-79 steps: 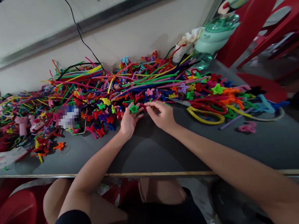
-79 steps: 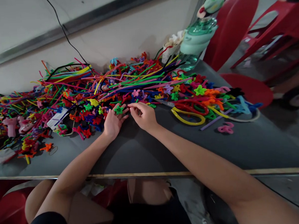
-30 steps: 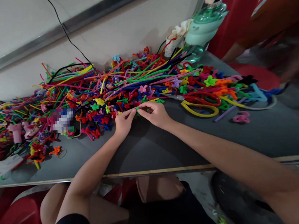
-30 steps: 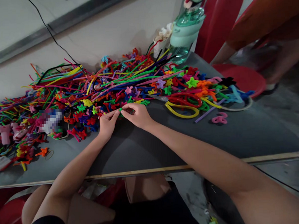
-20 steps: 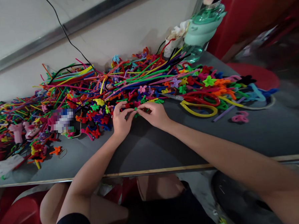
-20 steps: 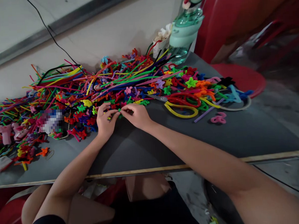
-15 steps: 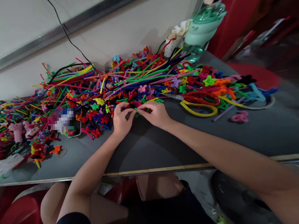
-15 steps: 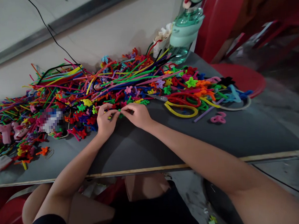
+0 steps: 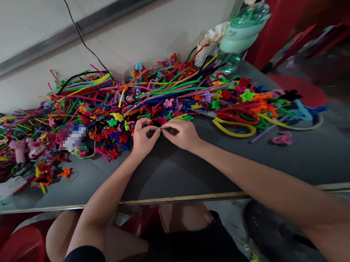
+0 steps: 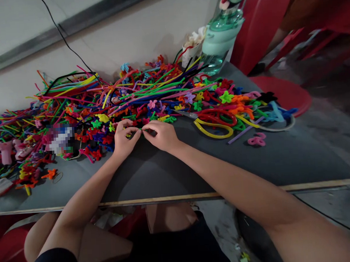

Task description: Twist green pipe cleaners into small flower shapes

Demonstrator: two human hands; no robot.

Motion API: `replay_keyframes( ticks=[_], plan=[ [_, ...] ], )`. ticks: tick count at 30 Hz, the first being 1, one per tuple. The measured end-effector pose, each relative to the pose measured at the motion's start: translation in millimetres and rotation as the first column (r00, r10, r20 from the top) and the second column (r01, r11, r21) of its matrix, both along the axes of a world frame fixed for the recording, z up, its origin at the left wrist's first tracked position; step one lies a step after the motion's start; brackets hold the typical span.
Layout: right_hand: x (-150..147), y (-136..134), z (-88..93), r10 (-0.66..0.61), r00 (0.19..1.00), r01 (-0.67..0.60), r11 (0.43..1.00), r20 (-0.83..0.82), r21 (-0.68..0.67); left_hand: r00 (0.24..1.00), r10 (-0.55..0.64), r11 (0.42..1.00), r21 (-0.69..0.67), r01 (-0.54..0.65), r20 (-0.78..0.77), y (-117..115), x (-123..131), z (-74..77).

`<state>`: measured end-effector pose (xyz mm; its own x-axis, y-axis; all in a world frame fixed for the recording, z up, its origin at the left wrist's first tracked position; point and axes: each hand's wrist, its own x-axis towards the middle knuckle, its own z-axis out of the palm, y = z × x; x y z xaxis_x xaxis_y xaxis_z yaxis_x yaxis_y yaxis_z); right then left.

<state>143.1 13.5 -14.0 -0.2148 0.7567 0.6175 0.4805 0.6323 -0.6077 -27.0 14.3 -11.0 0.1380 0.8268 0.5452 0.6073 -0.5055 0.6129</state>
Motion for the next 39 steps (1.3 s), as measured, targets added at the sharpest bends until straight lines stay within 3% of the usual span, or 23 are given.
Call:
replay_keyframes(
  ticks=[8, 15, 19, 25, 33, 37, 39],
  plan=[
    [-2, 2, 0.1, 0.022, 0.995, -0.042, 0.975, -0.094, -0.22, 0.992, -0.031, 0.997, -0.067, 0.039, 0.122, 4, 0, -5.1],
    [-4, 0, 1.3, 0.015, 0.982, -0.065, 0.963, -0.19, -0.26, 0.971, -0.045, 0.989, -0.124, 0.076, 0.233, 5, 2, -14.0],
    [-5, 0, 1.9, 0.001, 0.985, -0.041, 0.974, -0.173, -0.223, 0.987, -0.034, 0.996, -0.078, 0.047, 0.159, 2, 2, -7.8],
    [-4, 2, -4.2, -0.033, 0.999, 0.031, 0.995, -0.019, -0.096, 0.985, 0.055, 0.98, 0.198, -0.022, -0.161, -2, -2, 4.8],
    [2, 1, -4.2, -0.056, 0.992, 0.053, 0.998, 0.117, 0.031, 0.992, 0.03, 0.994, 0.108, -0.017, -0.123, -1, 1, -0.1],
    [3, 0, -3.2, -0.05, 0.985, 0.035, 0.995, 0.163, 0.096, 0.993, -0.074, 0.997, 0.027, 0.077, -0.097, 1, -2, 5.5],
    [4, 0, -2.5, -0.041, 0.983, 0.025, 0.995, 0.177, 0.094, 0.976, -0.186, 0.982, -0.048, 0.181, -0.117, 1, -4, 8.3]
  ],
)
